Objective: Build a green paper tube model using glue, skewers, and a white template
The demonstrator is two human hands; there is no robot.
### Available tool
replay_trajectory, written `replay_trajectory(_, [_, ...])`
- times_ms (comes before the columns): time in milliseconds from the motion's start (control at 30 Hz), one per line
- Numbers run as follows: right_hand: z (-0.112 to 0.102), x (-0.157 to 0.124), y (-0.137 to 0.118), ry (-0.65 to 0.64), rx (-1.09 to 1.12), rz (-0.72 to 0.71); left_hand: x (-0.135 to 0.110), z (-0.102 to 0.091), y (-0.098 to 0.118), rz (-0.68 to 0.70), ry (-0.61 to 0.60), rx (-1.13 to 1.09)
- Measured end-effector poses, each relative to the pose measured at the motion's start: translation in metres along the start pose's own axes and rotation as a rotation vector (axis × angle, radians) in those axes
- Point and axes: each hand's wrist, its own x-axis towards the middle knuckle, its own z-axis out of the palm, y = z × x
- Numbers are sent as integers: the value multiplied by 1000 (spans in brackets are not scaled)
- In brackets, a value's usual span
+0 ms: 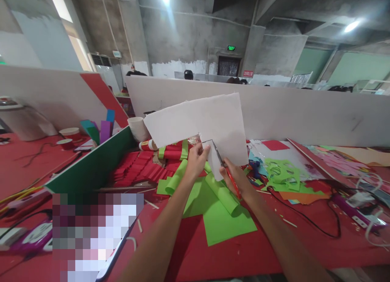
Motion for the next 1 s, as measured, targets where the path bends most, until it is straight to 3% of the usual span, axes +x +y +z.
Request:
replay_trajectory(433, [1,2,0,4,-63,9,-2,4,13,-29,-41,39])
replay_trajectory(767, [-2,1,-7,41,-130,30,-4,3,16,-56,-9,-82])
replay_trajectory(1000, [-4,1,-9,52,-88,21,0,3,10,-84,-57,-163])
